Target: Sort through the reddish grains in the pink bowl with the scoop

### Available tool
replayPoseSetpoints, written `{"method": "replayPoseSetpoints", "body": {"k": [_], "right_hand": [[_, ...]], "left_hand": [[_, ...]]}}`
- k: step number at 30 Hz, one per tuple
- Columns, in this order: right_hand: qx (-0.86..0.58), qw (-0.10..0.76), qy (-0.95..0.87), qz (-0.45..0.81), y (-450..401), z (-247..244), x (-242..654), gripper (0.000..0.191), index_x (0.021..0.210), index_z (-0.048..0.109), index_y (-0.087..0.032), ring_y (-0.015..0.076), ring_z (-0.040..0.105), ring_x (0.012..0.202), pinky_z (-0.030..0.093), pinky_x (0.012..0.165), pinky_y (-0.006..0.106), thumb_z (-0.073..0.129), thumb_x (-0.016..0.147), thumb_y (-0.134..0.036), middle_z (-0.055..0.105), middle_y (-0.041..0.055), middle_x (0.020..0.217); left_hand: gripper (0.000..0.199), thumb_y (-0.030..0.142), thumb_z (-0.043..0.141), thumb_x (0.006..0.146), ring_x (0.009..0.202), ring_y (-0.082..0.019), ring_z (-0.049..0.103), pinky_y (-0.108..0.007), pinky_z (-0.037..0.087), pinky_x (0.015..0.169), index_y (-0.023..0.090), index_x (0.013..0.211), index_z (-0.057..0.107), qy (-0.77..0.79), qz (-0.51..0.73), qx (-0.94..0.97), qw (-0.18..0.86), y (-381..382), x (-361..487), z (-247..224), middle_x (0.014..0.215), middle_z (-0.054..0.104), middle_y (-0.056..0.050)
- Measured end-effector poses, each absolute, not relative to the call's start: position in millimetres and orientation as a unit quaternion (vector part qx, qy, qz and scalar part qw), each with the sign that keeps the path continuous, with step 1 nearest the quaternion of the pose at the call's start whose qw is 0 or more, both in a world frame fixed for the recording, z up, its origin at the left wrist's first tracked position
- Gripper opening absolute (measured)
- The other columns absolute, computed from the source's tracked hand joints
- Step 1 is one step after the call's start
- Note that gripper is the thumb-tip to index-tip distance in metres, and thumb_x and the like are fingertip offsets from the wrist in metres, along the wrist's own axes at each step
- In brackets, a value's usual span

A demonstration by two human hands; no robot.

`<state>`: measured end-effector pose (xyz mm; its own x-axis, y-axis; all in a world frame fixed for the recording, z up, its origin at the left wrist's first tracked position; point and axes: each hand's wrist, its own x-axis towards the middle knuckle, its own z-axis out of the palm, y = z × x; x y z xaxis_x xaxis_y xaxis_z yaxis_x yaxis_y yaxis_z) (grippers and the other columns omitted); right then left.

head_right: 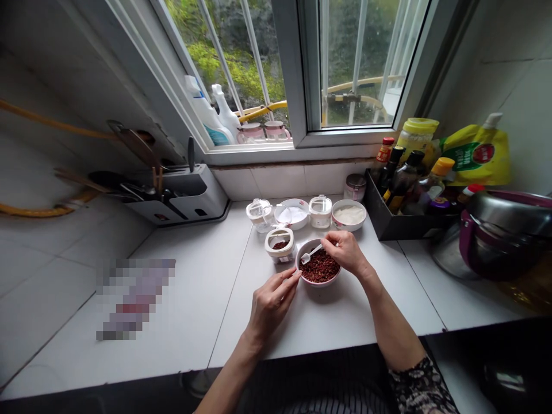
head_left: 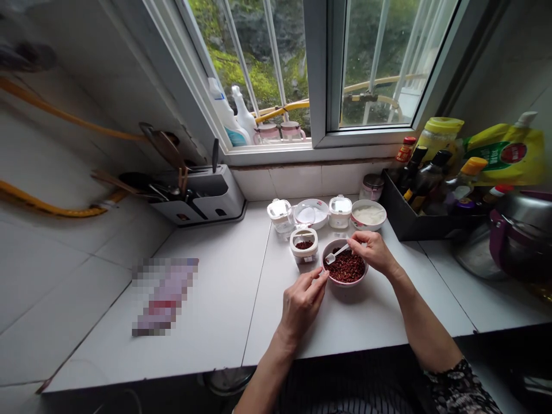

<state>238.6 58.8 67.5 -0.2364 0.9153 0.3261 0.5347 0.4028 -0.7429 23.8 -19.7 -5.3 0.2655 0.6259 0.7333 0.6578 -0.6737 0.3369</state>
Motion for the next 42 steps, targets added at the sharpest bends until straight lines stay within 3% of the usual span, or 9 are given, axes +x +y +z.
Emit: {"method": "replayPoseSetpoints", "body": {"k": [18,26,33,42], "right_hand": [[-0.5,0.371,-0.699,0.353,59,60,235,0.032,0.055,0.053,-0.018,0.011,0.048,0.051,0.037,0.051,0.023,0.053,0.082,-0.037,0.057,-0.0012,0.051],[-0.468,0.359,-0.767,0.252,59,64,237,0.034,0.052,0.053,-0.018,0.0113,0.047,0.054,0.036,0.054,0.024,0.055,0.084,-0.031,0.054,-0.0006,0.052],[-0.481,0.344,-0.731,0.34,57,65,238,0.033,0.055,0.056,-0.017,0.0109,0.048,0.053,0.036,0.051,0.023,0.054,0.083,-0.035,0.056,-0.0009,0.053],[-0.49,0.387,-0.684,0.377,62,65,244,0.031,0.055,0.057,-0.018,0.0123,0.052,0.052,0.042,0.053,0.024,0.058,0.079,-0.037,0.058,-0.0005,0.051]], "left_hand": [[0.028,0.014,0.052,0.097,0.095,-0.018,0.071,-0.027,0.06,0.08,0.021,0.119,0.067,-0.407,-0.452,-0.793,0.023,-20,24,-4,0.109,0.072,-0.01],[0.029,0.013,0.052,0.097,0.096,-0.018,0.071,-0.027,0.06,0.08,0.022,0.121,0.066,-0.405,-0.45,-0.795,0.027,-21,24,-2,0.107,0.073,-0.01],[0.028,0.013,0.052,0.097,0.097,-0.019,0.071,-0.027,0.059,0.08,0.021,0.12,0.066,-0.404,-0.451,-0.795,0.023,-21,25,-1,0.109,0.073,-0.01],[0.03,0.014,0.052,0.097,0.096,-0.019,0.071,-0.027,0.06,0.079,0.022,0.122,0.066,-0.405,-0.448,-0.796,0.027,-21,24,-3,0.109,0.072,-0.01]]}}
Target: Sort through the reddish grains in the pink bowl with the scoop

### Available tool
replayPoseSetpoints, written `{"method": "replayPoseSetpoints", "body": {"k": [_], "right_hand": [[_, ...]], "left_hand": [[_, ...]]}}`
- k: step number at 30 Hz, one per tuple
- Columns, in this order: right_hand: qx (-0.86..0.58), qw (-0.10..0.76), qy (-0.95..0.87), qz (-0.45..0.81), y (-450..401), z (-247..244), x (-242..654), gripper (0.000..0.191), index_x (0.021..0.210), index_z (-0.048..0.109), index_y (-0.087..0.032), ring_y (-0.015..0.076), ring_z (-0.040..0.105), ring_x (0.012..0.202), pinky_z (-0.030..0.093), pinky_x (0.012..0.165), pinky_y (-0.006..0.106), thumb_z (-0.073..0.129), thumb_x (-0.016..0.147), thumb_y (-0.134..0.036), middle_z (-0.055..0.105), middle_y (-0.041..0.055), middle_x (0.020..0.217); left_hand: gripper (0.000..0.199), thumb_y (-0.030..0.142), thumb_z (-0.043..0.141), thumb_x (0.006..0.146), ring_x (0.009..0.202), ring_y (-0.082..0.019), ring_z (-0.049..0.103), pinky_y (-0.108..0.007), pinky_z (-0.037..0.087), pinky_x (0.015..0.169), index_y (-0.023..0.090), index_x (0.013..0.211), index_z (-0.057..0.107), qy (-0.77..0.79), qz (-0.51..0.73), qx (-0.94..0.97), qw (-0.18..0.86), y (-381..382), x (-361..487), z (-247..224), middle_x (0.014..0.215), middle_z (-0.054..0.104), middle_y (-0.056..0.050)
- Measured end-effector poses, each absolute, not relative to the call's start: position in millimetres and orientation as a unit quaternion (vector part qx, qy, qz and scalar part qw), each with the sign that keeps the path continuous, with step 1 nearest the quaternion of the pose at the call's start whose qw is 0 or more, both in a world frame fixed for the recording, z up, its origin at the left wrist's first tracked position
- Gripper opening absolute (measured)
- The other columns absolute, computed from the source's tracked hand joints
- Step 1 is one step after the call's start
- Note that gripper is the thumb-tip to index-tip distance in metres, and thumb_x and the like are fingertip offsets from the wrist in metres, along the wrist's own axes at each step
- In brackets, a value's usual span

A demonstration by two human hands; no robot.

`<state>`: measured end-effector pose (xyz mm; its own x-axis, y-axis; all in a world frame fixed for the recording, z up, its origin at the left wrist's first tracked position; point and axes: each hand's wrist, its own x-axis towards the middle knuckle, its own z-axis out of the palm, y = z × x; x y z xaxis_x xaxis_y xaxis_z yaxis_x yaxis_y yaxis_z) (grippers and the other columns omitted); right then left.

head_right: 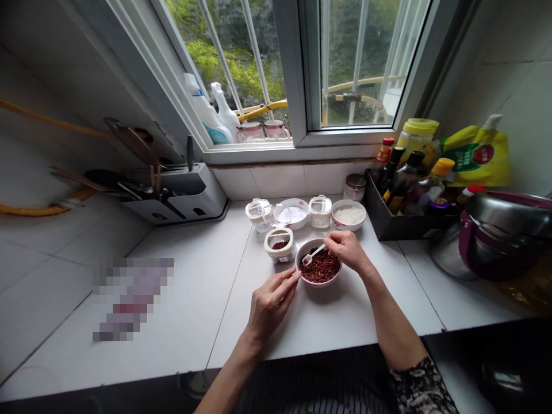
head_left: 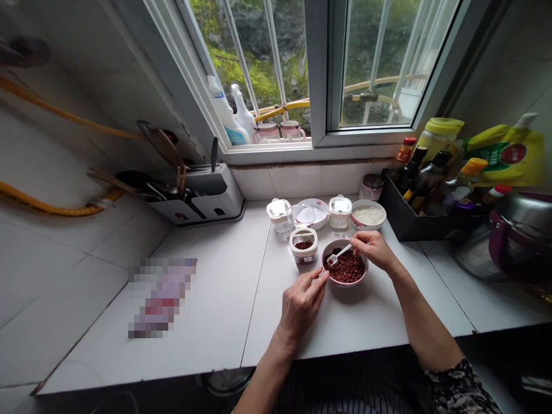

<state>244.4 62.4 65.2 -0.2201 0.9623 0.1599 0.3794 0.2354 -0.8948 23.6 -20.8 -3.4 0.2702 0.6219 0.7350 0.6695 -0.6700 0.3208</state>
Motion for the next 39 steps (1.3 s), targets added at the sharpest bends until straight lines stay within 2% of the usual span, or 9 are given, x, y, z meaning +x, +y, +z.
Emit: {"method": "replayPoseSetpoints", "body": {"k": [22,39], "right_hand": [[-0.532,0.361,-0.708,0.291,61.8,63.7,242.3,0.032,0.053,0.052,-0.019,0.0123,0.05,0.054,0.038,0.055,0.025,0.051,0.08,-0.035,0.055,-0.0004,0.052],[-0.502,0.435,-0.609,0.434,69.2,60.6,242.1,0.032,0.052,0.057,-0.02,0.013,0.052,0.049,0.044,0.056,0.027,0.062,0.072,-0.044,0.058,0.0009,0.048]], "left_hand": [[0.027,0.014,0.051,0.098,0.095,-0.018,0.071,-0.027,0.059,0.079,0.02,0.12,0.066,-0.403,-0.449,-0.797,0.026,-20.6,23.6,-3.0,0.109,0.072,-0.01],[0.027,0.014,0.052,0.097,0.095,-0.019,0.071,-0.028,0.06,0.079,0.019,0.119,0.067,-0.403,-0.454,-0.794,0.021,-20.6,25.0,-4.3,0.108,0.072,-0.01]]}}
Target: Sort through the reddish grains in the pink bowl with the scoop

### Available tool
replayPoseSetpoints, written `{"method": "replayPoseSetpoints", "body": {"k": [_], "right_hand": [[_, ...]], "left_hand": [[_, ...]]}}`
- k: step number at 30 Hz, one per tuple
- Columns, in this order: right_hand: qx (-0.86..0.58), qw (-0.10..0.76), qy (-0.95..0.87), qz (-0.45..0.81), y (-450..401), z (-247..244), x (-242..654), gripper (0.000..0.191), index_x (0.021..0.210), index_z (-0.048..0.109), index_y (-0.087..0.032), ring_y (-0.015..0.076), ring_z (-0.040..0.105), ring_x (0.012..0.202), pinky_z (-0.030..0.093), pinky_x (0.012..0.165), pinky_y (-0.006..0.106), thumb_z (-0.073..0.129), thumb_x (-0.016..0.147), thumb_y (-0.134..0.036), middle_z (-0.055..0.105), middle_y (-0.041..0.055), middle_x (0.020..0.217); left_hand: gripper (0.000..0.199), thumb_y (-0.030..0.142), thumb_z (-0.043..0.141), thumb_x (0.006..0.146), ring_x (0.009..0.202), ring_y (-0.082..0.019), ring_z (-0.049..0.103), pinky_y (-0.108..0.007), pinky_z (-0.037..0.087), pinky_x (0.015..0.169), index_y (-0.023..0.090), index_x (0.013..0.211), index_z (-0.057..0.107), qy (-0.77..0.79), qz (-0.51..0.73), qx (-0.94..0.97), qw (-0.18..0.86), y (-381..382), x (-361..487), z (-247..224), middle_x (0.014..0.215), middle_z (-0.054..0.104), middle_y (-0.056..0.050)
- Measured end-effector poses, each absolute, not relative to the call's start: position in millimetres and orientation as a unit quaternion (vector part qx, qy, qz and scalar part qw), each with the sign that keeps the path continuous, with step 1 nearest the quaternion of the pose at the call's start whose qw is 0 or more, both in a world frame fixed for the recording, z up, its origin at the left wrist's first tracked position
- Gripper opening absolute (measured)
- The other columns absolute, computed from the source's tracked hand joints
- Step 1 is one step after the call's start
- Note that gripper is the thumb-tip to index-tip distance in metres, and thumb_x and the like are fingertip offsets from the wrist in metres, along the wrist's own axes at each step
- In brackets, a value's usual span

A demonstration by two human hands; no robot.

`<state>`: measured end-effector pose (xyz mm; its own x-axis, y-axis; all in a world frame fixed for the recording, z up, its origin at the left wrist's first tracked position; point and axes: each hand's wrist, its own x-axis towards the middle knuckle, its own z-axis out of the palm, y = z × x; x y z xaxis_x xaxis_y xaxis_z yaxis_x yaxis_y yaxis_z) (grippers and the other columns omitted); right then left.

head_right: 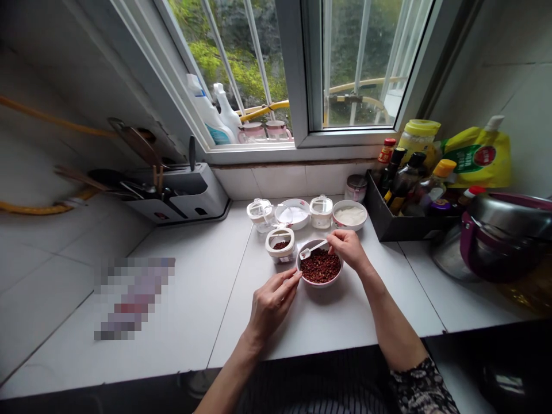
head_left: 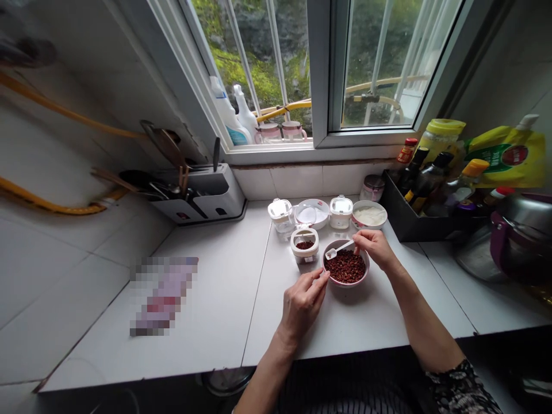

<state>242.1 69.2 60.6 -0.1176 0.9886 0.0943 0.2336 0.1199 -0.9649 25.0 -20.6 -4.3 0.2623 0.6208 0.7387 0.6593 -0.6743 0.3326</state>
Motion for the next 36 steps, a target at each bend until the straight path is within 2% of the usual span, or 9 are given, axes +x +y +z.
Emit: {"method": "replayPoseSetpoints", "body": {"k": [6,9,13,16,20,23,26,32,36], "right_hand": [[-0.476,0.504,-0.611,0.382,73,64,218,0.036,0.056,0.054,-0.021,0.0137,0.053,0.051,0.046,0.06,0.028,0.056,0.081,-0.046,0.058,0.0001,0.05],[-0.467,0.517,-0.669,0.26,67,66,201,0.032,0.066,0.056,-0.021,0.0156,0.057,0.058,0.047,0.065,0.03,0.051,0.09,-0.04,0.061,0.0009,0.059],[-0.394,0.468,-0.791,0.028,57,65,188,0.026,0.073,0.059,-0.021,0.016,0.058,0.066,0.046,0.09,0.038,0.049,0.096,-0.028,0.064,0.0018,0.068],[-0.351,0.437,-0.827,-0.045,55,62,188,0.023,0.078,0.061,-0.021,0.0146,0.058,0.064,0.043,0.098,0.04,0.049,0.097,-0.023,0.065,0.0002,0.068],[-0.37,0.499,-0.783,-0.017,56,65,201,0.021,0.077,0.062,-0.022,0.0162,0.061,0.065,0.046,0.095,0.041,0.051,0.096,-0.024,0.068,0.0002,0.069],[-0.411,0.524,-0.744,0.047,57,68,220,0.023,0.071,0.061,-0.022,0.0189,0.063,0.068,0.05,0.083,0.037,0.055,0.093,-0.028,0.067,0.0011,0.065],[-0.439,0.477,-0.754,0.107,59,68,238,0.025,0.067,0.061,-0.021,0.018,0.061,0.064,0.049,0.07,0.032,0.056,0.091,-0.028,0.066,0.0016,0.063],[-0.451,0.385,-0.799,0.097,62,55,237,0.029,0.059,0.058,-0.021,0.0187,0.061,0.067,0.045,0.082,0.035,0.056,0.087,-0.027,0.065,0.0024,0.06],[-0.467,0.379,-0.789,0.129,63,52,230,0.03,0.057,0.058,-0.021,0.0191,0.06,0.069,0.045,0.081,0.035,0.055,0.086,-0.028,0.065,0.003,0.06]], "left_hand": [[0.027,0.013,0.052,0.097,0.095,-0.019,0.071,-0.028,0.059,0.08,0.019,0.119,0.067,-0.399,-0.458,-0.794,0.022,-20,25,-4,0.107,0.072,-0.01],[0.027,0.014,0.05,0.098,0.095,-0.019,0.071,-0.028,0.059,0.079,0.018,0.119,0.066,-0.4,-0.457,-0.794,0.027,-20,25,-4,0.106,0.072,-0.01],[0.027,0.014,0.05,0.098,0.092,-0.018,0.071,-0.027,0.059,0.077,0.019,0.119,0.067,-0.403,-0.449,-0.797,0.033,-20,26,-3,0.105,0.073,-0.01],[0.027,0.014,0.05,0.098,0.092,-0.018,0.071,-0.027,0.06,0.076,0.019,0.118,0.067,-0.405,-0.447,-0.797,0.036,-20,26,-2,0.105,0.073,-0.01],[0.027,0.014,0.05,0.098,0.094,-0.019,0.071,-0.028,0.06,0.077,0.018,0.119,0.067,-0.402,-0.451,-0.796,0.035,-21,26,-1,0.106,0.073,-0.01],[0.027,0.014,0.049,0.099,0.092,-0.018,0.071,-0.027,0.06,0.078,0.018,0.12,0.066,-0.399,-0.452,-0.797,0.023,-21,26,-1,0.104,0.073,-0.01],[0.027,0.013,0.049,0.099,0.088,-0.017,0.071,-0.027,0.06,0.076,0.017,0.12,0.065,-0.397,-0.454,-0.797,0.014,-21,26,-2,0.1,0.073,-0.009],[0.029,0.013,0.048,0.099,0.087,-0.017,0.071,-0.026,0.06,0.076,0.018,0.122,0.064,-0.391,-0.453,-0.801,0.009,-21,26,-2,0.098,0.074,-0.008],[0.029,0.012,0.047,0.098,0.085,-0.017,0.071,-0.027,0.06,0.074,0.017,0.122,0.065,-0.388,-0.454,-0.802,0.007,-21,26,-1,0.096,0.074,-0.008]]}}
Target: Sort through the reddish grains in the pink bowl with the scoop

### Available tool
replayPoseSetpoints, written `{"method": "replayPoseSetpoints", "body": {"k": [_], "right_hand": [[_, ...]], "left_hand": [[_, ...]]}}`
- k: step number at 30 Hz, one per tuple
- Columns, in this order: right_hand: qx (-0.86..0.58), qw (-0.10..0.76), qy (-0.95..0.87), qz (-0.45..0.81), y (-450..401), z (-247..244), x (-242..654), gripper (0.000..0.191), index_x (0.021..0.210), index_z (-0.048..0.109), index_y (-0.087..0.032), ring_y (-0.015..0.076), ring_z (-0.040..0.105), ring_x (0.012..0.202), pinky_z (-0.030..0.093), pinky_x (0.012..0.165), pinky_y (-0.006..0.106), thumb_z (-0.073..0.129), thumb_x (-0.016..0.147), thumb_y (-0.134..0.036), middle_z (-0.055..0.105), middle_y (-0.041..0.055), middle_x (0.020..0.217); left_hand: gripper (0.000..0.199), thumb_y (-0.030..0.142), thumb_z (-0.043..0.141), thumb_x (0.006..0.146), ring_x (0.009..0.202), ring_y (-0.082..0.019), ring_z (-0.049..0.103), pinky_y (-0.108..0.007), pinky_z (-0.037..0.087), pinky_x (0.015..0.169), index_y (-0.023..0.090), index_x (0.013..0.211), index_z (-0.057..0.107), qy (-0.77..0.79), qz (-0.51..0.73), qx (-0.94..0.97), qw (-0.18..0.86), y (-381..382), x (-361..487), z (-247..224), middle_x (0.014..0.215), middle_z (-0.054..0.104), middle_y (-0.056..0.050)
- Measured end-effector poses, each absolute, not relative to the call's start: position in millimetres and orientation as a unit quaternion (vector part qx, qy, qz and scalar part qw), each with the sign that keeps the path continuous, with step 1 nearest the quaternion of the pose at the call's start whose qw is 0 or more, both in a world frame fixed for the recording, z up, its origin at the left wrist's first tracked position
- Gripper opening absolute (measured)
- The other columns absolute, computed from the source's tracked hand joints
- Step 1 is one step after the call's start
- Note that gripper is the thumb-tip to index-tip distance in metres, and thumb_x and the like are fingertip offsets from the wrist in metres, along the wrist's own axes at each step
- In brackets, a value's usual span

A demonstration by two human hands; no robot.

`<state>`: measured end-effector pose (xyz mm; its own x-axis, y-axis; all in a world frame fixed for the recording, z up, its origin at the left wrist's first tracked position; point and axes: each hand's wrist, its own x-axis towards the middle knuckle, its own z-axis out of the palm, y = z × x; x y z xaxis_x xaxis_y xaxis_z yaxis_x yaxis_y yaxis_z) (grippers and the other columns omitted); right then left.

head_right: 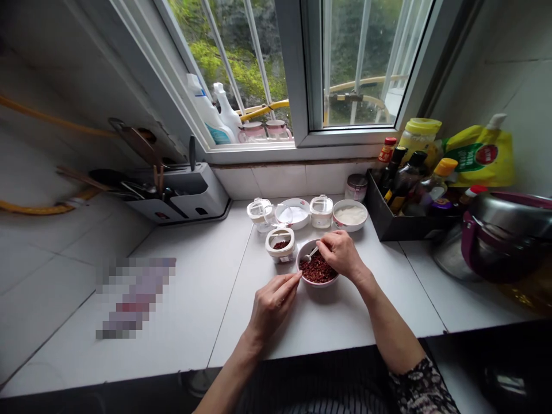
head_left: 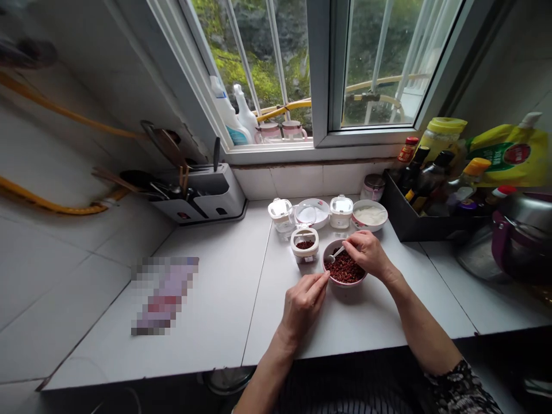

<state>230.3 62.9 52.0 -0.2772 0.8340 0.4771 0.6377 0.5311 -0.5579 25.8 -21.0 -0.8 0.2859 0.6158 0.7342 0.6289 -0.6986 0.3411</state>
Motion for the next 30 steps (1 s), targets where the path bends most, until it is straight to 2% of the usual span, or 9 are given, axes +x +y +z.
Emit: {"method": "replayPoseSetpoints", "body": {"k": [6,13,22,30], "right_hand": [[-0.499,0.407,-0.744,0.176,62,62,237,0.033,0.054,0.057,-0.021,0.0171,0.055,0.06,0.045,0.073,0.033,0.055,0.085,-0.032,0.063,0.0028,0.056],[-0.518,0.409,-0.705,0.261,60,65,236,0.033,0.056,0.057,-0.02,0.0144,0.052,0.052,0.04,0.056,0.028,0.053,0.084,-0.038,0.058,0.0006,0.051],[-0.515,0.433,-0.657,0.339,64,61,237,0.035,0.054,0.056,-0.02,0.0145,0.054,0.05,0.044,0.054,0.027,0.058,0.079,-0.045,0.059,0.0007,0.05],[-0.522,0.428,-0.668,0.314,64,62,239,0.034,0.055,0.057,-0.021,0.0145,0.054,0.051,0.042,0.055,0.027,0.057,0.08,-0.044,0.06,0.0006,0.05]], "left_hand": [[0.029,0.012,0.048,0.099,0.085,-0.017,0.071,-0.026,0.06,0.075,0.017,0.121,0.065,-0.386,-0.455,-0.802,0.004,-21,26,0,0.097,0.074,-0.008],[0.027,0.014,0.047,0.1,0.085,-0.017,0.071,-0.026,0.059,0.074,0.016,0.12,0.065,-0.382,-0.461,-0.801,0.012,-21,27,2,0.096,0.074,-0.008],[0.03,0.013,0.047,0.098,0.084,-0.017,0.071,-0.026,0.06,0.074,0.018,0.121,0.065,-0.385,-0.455,-0.803,0.007,-21,27,2,0.096,0.074,-0.009],[0.03,0.013,0.048,0.098,0.085,-0.017,0.071,-0.026,0.06,0.074,0.018,0.121,0.066,-0.387,-0.454,-0.802,0.006,-21,26,1,0.096,0.074,-0.008]]}}
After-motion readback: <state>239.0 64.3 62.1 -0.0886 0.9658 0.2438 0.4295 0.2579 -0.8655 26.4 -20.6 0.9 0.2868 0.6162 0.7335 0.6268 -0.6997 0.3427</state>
